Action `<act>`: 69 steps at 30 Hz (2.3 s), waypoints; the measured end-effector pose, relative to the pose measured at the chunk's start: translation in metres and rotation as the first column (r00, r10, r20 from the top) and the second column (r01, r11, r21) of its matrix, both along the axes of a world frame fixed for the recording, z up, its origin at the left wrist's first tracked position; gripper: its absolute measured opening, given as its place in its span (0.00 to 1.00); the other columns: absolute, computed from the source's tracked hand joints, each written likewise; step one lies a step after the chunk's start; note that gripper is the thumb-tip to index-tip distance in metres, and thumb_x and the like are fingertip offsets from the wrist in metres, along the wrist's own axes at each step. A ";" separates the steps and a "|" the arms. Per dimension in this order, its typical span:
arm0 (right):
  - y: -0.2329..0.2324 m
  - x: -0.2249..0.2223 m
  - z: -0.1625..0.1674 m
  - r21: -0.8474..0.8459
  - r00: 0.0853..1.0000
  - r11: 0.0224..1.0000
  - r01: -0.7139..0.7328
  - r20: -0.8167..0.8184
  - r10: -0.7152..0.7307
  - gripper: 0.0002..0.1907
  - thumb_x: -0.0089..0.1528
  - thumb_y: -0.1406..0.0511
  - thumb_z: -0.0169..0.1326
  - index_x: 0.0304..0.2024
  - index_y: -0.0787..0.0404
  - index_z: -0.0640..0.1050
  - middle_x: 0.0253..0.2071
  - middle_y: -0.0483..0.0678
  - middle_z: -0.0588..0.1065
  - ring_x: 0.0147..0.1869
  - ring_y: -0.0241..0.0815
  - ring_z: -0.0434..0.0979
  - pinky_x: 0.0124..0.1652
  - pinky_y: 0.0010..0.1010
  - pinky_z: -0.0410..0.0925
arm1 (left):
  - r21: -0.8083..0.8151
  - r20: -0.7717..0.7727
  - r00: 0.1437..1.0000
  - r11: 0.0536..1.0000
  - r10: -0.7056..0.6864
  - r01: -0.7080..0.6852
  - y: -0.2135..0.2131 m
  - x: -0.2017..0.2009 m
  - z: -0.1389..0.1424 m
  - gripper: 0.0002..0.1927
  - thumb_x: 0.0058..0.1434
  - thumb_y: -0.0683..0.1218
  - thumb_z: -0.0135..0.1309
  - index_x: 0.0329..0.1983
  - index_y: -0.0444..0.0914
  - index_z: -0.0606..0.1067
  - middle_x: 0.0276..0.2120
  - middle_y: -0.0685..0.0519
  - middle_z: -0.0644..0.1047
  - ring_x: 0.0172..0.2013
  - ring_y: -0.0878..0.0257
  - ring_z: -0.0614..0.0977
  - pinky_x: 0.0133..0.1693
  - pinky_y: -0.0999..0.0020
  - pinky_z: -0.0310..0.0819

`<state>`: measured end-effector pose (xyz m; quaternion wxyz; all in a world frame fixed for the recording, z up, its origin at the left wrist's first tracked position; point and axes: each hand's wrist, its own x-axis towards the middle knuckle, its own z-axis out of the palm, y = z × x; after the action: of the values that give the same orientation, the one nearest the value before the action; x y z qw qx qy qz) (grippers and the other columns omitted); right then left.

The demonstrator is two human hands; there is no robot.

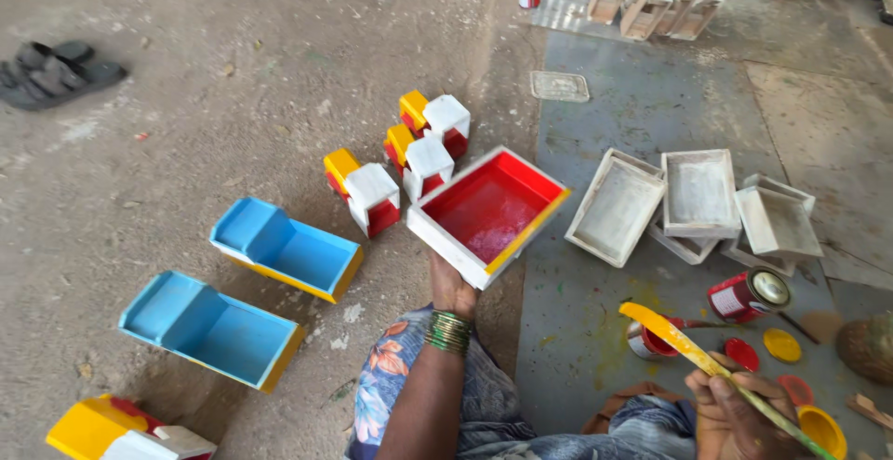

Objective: The person paints the edges of small wooden boxes with yellow paint using a brush. They dip the brush into a yellow paint can, apply paint to the edges of a box, and place it down. The person repeats this process with multiple boxes, handling them one at a time.

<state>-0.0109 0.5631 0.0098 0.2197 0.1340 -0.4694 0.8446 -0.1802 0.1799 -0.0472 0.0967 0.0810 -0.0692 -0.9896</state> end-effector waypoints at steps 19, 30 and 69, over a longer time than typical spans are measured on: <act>0.056 0.005 -0.046 -0.266 0.916 0.954 0.140 0.400 -0.023 0.08 0.68 0.75 0.57 0.47 0.60 0.79 0.45 0.52 0.80 0.49 0.45 0.82 0.52 0.37 0.76 | -0.119 0.034 0.998 0.991 -0.061 0.065 0.068 0.052 0.047 0.39 0.61 0.65 0.55 0.68 0.38 0.65 0.60 0.49 0.76 0.56 0.56 0.80 0.55 0.58 0.79; 0.054 0.018 -0.038 -0.394 0.893 0.901 0.181 0.450 0.018 0.07 0.67 0.73 0.59 0.46 0.59 0.80 0.44 0.49 0.80 0.50 0.42 0.82 0.52 0.35 0.76 | 0.007 -0.011 0.985 0.985 -0.170 0.170 0.085 0.090 0.097 0.37 0.60 0.62 0.57 0.68 0.41 0.66 0.61 0.52 0.75 0.58 0.57 0.78 0.58 0.57 0.76; -0.030 0.037 0.103 0.069 0.988 0.988 0.140 -0.075 -0.135 0.10 0.66 0.78 0.60 0.47 0.64 0.77 0.51 0.61 0.78 0.48 0.48 0.81 0.49 0.34 0.78 | 0.209 0.087 0.970 0.957 -0.226 0.204 0.091 0.040 0.010 0.22 0.72 0.54 0.51 0.61 0.36 0.70 0.53 0.48 0.78 0.49 0.55 0.83 0.48 0.59 0.84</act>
<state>0.0264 0.5328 0.1125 0.2889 0.1389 -0.5004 0.8043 -0.1398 0.2706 -0.0373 -0.0240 0.1366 0.0161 -0.9902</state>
